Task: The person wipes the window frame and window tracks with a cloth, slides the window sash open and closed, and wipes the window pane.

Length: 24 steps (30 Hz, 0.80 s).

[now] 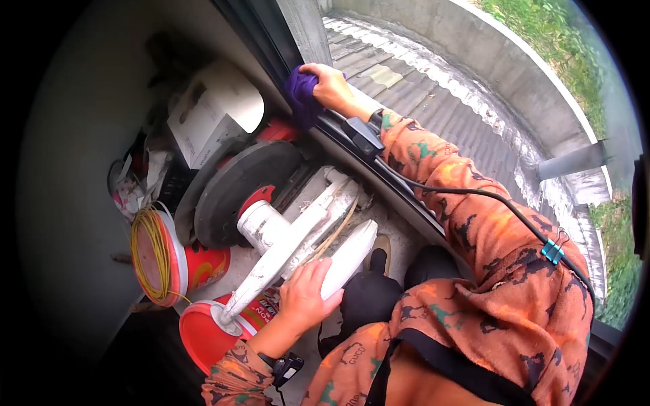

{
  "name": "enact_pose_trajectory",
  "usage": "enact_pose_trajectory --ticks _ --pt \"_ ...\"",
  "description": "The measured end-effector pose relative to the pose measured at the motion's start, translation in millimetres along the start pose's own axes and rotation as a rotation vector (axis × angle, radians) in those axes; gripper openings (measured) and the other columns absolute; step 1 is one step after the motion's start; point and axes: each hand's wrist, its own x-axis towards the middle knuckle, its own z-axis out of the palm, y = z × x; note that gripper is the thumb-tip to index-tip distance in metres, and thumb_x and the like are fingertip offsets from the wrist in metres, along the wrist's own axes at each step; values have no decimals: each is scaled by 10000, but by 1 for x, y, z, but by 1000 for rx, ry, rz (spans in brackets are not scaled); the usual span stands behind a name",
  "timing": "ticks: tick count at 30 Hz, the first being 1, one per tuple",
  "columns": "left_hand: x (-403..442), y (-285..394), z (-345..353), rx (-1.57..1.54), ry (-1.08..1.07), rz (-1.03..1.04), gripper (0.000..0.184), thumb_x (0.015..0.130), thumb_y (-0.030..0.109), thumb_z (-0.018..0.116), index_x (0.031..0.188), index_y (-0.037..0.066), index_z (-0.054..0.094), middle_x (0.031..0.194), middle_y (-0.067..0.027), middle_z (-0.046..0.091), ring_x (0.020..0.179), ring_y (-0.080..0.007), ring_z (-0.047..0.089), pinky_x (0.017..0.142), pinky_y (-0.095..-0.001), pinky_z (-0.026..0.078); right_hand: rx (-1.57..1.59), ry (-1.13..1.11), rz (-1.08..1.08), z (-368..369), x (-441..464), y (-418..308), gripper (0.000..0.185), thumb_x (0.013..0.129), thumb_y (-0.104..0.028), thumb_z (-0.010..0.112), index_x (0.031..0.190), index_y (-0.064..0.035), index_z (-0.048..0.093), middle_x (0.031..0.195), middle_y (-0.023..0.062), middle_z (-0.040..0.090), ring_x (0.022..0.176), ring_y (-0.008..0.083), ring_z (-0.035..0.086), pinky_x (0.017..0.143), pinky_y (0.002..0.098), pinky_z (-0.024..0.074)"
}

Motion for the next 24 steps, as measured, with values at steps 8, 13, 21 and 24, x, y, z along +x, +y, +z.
enact_pose_trajectory --ticks 8,13,21,24 --pt "2 -3 0 9 6 9 604 643 269 754 1177 98 528 1100 -101 587 991 -291 573 784 -395 494 -603 -591 -108 11 -31 -2 415 743 -365 593 1031 -66 618 1099 79 597 1159 242 484 922 412 407" --pt "1 0 1 -8 -7 -6 588 648 280 751 1167 98 543 1078 -97 593 989 -282 573 798 -390 491 -694 -640 -132 8 -55 -9 474 733 -390 594 1049 -36 596 1112 68 559 1085 223 479 853 383 393" --pt "-4 -1 3 3 18 -12 589 656 298 746 1165 90 533 1079 -102 592 1005 -290 568 810 -410 484 -761 -853 -23 -140 -172 -67 436 643 -334 698 981 -73 609 1006 85 551 1020 239 486 738 393 429" --pt "-5 0 3 8 22 -8 577 662 298 737 1159 87 533 1080 -104 596 1008 -292 569 813 -414 480 -744 -1156 149 -215 -201 -92 446 644 -361 721 953 -56 619 952 91 589 949 264 550 742 402 475"
